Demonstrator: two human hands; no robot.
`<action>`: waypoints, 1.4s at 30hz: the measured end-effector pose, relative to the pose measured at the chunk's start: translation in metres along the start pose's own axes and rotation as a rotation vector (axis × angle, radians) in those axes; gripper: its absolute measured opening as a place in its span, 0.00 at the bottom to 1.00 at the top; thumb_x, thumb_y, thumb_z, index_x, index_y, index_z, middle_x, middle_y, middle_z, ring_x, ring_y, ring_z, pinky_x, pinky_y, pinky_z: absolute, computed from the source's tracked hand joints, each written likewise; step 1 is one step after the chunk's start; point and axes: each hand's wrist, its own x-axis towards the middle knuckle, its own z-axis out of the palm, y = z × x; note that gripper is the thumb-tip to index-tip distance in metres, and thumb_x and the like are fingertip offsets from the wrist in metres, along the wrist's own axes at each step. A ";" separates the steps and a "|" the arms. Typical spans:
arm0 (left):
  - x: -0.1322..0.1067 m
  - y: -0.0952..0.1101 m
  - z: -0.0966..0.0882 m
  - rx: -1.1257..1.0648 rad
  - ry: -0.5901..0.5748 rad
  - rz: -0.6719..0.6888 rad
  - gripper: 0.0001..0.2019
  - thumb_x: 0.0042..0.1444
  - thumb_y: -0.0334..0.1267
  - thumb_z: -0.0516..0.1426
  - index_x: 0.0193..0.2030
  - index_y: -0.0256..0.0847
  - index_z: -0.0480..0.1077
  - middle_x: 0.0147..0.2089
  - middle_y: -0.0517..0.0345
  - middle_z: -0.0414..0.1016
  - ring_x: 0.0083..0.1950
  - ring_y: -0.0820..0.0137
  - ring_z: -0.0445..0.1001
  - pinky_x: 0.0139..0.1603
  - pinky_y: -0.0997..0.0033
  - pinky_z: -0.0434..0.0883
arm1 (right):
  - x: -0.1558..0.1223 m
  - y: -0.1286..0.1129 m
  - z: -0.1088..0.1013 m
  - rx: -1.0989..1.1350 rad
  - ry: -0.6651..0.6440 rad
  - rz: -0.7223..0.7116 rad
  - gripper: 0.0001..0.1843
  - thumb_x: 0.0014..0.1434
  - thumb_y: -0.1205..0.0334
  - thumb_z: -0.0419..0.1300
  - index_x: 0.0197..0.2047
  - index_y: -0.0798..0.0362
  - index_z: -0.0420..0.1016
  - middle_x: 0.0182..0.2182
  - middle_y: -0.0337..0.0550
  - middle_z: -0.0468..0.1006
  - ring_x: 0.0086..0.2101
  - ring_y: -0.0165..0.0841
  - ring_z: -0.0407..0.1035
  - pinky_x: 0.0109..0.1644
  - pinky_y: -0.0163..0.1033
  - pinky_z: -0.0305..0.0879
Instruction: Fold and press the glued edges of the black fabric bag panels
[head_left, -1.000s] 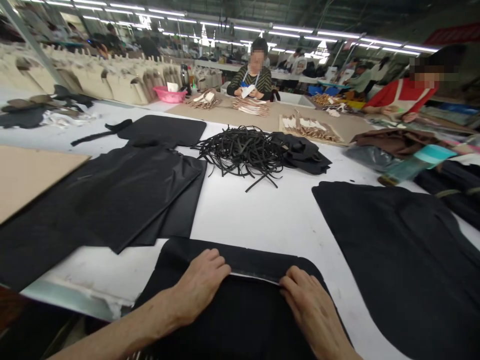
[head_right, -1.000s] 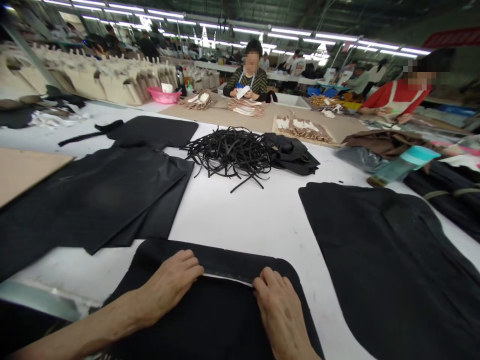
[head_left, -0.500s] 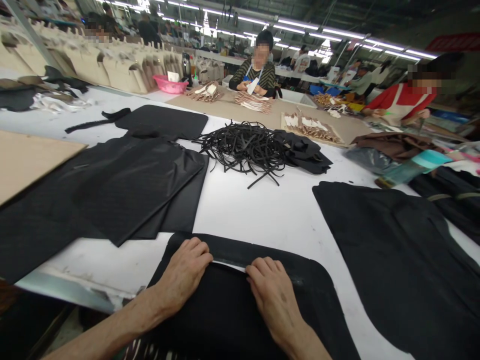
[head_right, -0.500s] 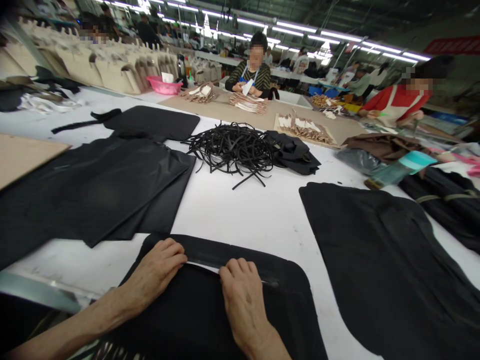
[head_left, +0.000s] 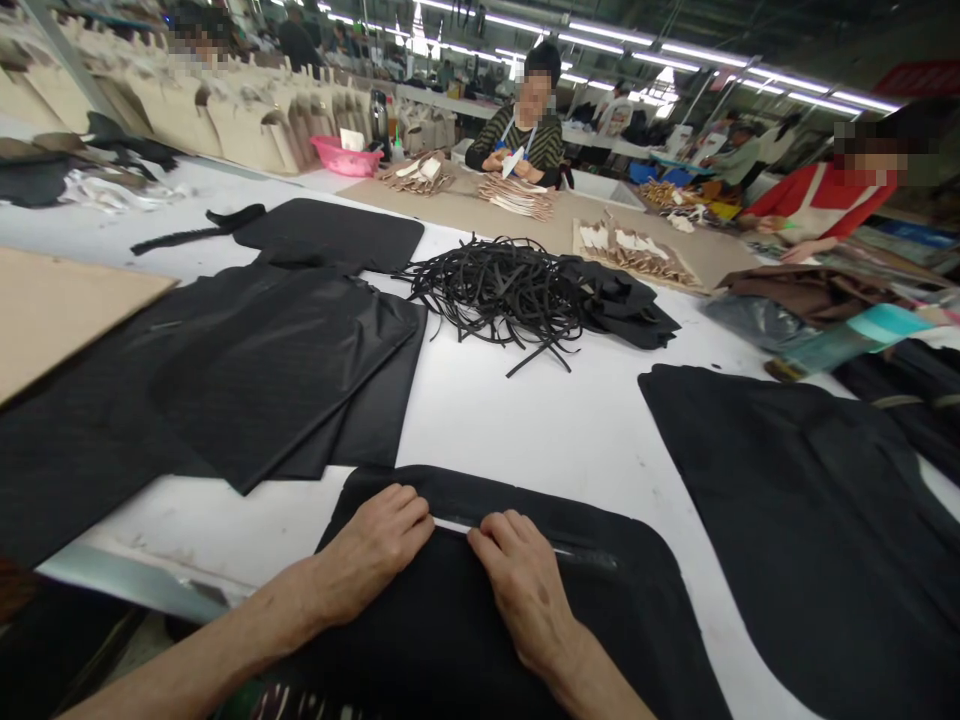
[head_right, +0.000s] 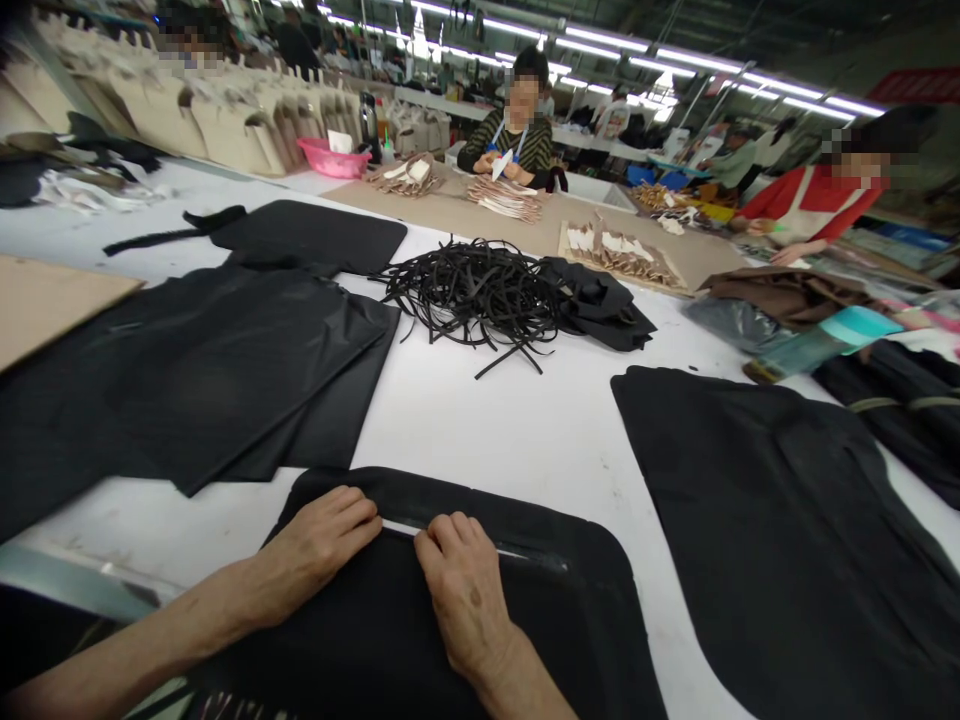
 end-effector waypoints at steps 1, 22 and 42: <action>-0.001 -0.001 0.000 0.039 -0.016 0.035 0.08 0.56 0.24 0.50 0.40 0.36 0.67 0.37 0.54 0.67 0.39 0.65 0.62 0.42 0.64 0.64 | -0.001 0.001 0.000 0.006 -0.007 -0.018 0.05 0.59 0.70 0.55 0.39 0.52 0.69 0.33 0.40 0.68 0.33 0.35 0.59 0.35 0.41 0.54; -0.013 0.019 0.023 0.414 -0.031 0.156 0.21 0.50 0.24 0.50 0.52 0.33 0.66 0.53 0.46 0.69 0.54 0.62 0.64 0.56 0.61 0.60 | -0.024 0.024 -0.018 -0.200 -0.099 -0.207 0.11 0.58 0.73 0.54 0.45 0.59 0.68 0.34 0.44 0.69 0.32 0.34 0.60 0.35 0.40 0.58; 0.011 0.062 0.019 0.695 -0.156 0.017 0.36 0.47 0.25 0.51 0.65 0.43 0.49 0.40 0.44 0.70 0.39 0.54 0.70 0.39 0.52 0.70 | -0.108 0.089 -0.047 -0.395 -0.089 -0.028 0.17 0.58 0.79 0.47 0.47 0.60 0.68 0.38 0.48 0.71 0.35 0.36 0.63 0.40 0.42 0.63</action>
